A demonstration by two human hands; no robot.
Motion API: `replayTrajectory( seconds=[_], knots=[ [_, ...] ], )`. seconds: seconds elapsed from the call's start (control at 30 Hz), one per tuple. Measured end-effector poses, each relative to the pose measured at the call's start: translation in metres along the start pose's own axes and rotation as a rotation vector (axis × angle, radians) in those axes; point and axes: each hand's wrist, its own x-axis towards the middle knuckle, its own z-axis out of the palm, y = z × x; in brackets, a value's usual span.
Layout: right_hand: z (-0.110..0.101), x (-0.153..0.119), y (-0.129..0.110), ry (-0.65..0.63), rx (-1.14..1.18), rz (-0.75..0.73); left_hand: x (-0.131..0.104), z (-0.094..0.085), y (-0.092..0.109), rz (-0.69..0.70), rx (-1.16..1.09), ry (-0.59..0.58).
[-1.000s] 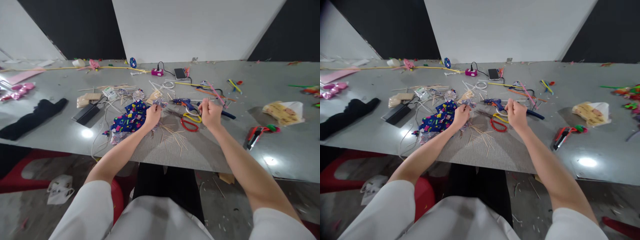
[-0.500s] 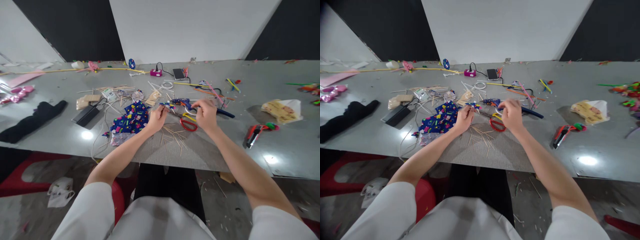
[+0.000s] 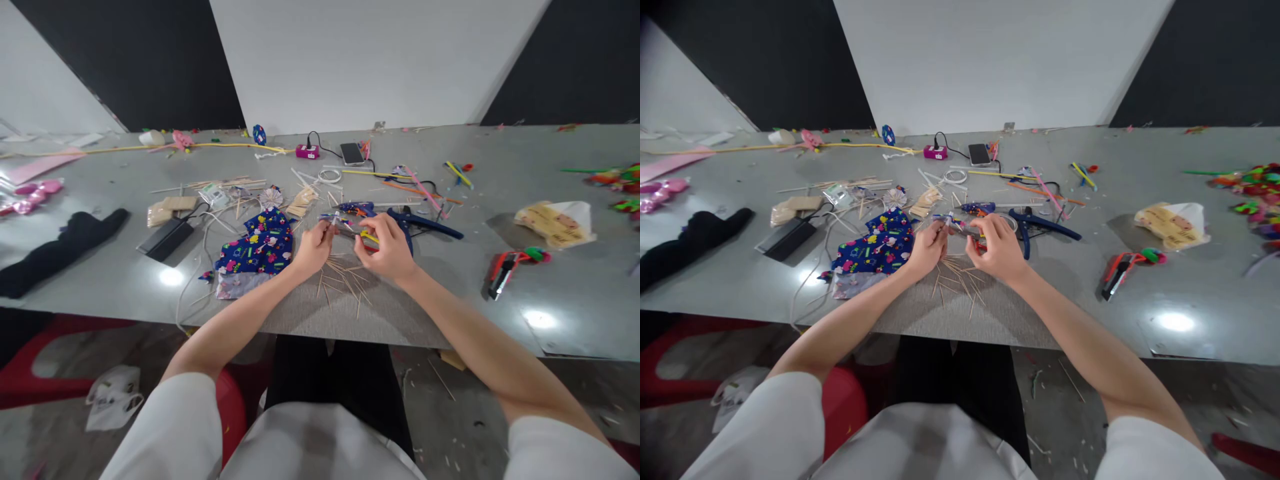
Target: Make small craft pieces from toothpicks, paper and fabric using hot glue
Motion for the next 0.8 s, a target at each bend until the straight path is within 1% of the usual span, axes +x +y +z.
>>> replayTrajectory(
  seconds=[0.2, 0.3, 0.4, 0.57, 0.8],
  knots=[
    [0.005, -0.001, 0.000, 0.021, -0.076, -0.035, -0.007, 0.009, 0.008, -0.041, -0.040, -0.022],
    [0.008, -0.001, 0.000, 0.042, -0.113, -0.043, -0.011, 0.011, 0.012, -0.044, -0.018, -0.039],
    [0.011, -0.002, -0.001, 0.044, -0.148, -0.032, -0.013, 0.012, 0.015, -0.046, 0.019, -0.031],
    [0.012, -0.002, -0.002, 0.038, -0.135, 0.007, -0.016, 0.014, 0.021, -0.010, 0.064, 0.009],
    [0.011, 0.000, -0.004, 0.044, -0.154, 0.006, -0.018, 0.016, 0.022, 0.015, 0.086, 0.006]
  ],
)
